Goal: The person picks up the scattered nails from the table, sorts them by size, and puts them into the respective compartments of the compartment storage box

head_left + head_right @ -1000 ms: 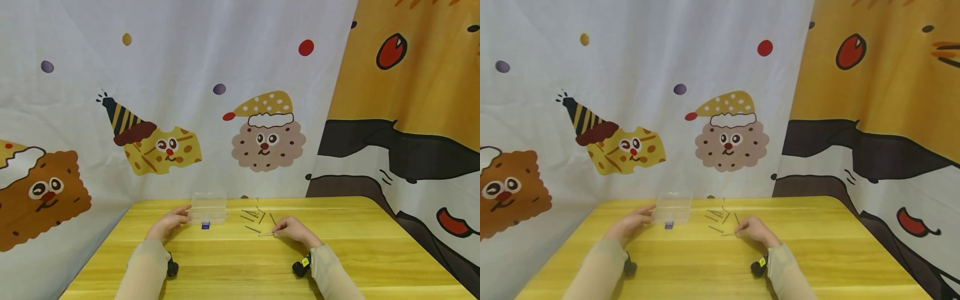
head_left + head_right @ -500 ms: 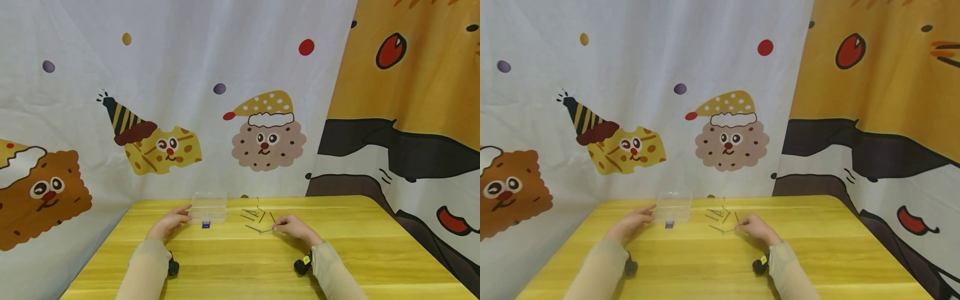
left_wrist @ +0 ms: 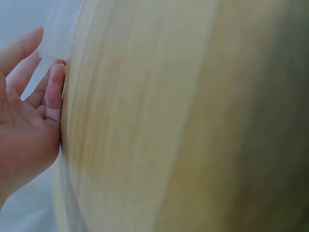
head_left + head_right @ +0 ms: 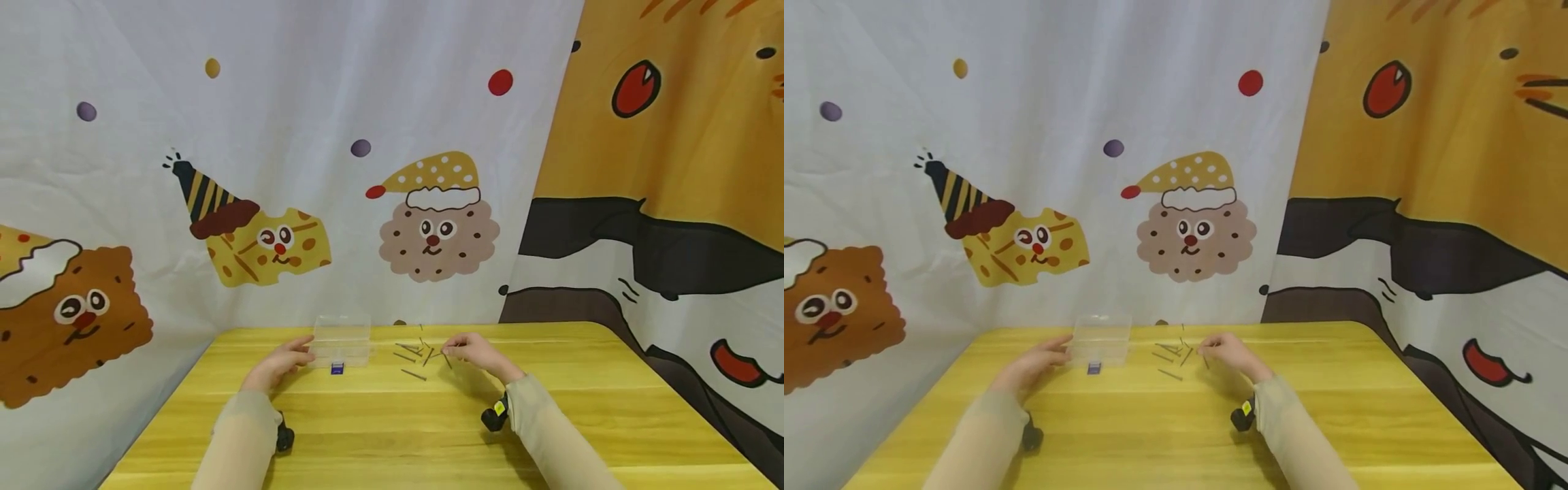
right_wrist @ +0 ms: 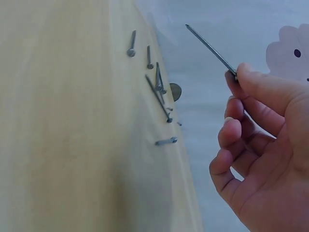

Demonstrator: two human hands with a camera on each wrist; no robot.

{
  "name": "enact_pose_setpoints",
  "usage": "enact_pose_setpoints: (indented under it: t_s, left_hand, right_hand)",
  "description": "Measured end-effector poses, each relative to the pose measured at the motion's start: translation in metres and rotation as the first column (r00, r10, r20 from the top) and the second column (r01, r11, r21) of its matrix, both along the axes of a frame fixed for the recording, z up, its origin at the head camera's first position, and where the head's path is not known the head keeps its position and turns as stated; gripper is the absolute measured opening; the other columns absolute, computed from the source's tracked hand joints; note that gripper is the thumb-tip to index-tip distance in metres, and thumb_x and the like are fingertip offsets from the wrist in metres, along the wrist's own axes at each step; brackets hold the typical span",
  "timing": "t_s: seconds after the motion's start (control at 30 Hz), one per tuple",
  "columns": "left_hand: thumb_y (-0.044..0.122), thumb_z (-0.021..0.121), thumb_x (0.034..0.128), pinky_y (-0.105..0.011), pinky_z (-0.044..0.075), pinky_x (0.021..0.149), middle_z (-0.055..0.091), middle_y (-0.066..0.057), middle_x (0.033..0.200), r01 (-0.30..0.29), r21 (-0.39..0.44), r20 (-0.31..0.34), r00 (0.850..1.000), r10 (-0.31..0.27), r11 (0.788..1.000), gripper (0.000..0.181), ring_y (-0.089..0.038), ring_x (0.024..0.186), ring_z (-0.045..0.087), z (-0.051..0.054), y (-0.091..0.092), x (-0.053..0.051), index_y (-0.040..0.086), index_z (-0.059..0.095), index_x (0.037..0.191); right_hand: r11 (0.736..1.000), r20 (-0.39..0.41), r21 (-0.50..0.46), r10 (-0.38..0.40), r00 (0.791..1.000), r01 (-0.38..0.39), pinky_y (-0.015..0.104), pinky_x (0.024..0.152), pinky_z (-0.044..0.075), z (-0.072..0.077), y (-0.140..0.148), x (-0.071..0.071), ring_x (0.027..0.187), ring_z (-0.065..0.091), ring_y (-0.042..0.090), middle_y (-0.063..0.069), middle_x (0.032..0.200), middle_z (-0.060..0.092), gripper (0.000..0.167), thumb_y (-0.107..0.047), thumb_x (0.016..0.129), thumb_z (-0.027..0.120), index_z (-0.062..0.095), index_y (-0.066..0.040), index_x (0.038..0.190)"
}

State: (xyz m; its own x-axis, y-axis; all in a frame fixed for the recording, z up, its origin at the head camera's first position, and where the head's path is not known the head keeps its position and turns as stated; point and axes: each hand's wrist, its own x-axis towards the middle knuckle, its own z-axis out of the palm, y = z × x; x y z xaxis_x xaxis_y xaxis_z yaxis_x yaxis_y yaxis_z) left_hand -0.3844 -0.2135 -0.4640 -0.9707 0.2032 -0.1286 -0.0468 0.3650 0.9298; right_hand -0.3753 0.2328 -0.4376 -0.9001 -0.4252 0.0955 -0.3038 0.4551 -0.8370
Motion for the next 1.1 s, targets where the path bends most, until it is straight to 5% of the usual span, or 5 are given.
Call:
enact_pose_setpoints:
  t_s: [0.1,0.3,1.1]
  left_hand:
    - [0.011,0.060,0.0949,-0.052,0.037,0.098,0.034,-0.033,0.145,0.000,0.008,0.002,1.000,0.000,1.000,0.064,-0.041,0.122,0.045,-0.001,0.000,-0.001,0.002,0.030,0.151]
    - [0.013,0.063,0.0934,-0.055,0.033,0.102,0.037,-0.030,0.143,-0.012,0.016,0.005,1.000,0.012,1.000,0.065,-0.040,0.122,0.046,-0.004,-0.001,0.001,0.004,0.033,0.151]
    - [0.011,0.062,0.0932,-0.053,0.035,0.100,0.036,-0.031,0.143,-0.006,0.005,-0.001,1.000,0.006,1.000,0.065,-0.040,0.120,0.047,0.004,0.004,0.001,0.002,0.032,0.150]
  right_hand:
    - [1.000,0.003,0.005,0.006,1.000,-0.006,0.051,0.075,0.045,0.007,-0.005,-0.006,0.080,0.051,0.035,0.020,0.099,0.062,0.033,-0.022,0.098,0.058,0.066,0.007,0.112]
    - [0.997,0.034,-0.066,0.036,0.999,-0.034,0.034,0.066,0.038,0.021,-0.018,-0.014,0.063,0.039,0.019,0.007,0.069,0.045,0.026,-0.017,0.099,0.057,0.068,0.006,0.106]
    - [0.991,0.060,-0.117,0.069,0.996,-0.062,0.031,0.066,0.042,0.030,-0.057,-0.058,0.066,0.045,0.019,0.008,0.072,0.053,0.022,-0.020,0.097,0.061,0.072,-0.002,0.101]
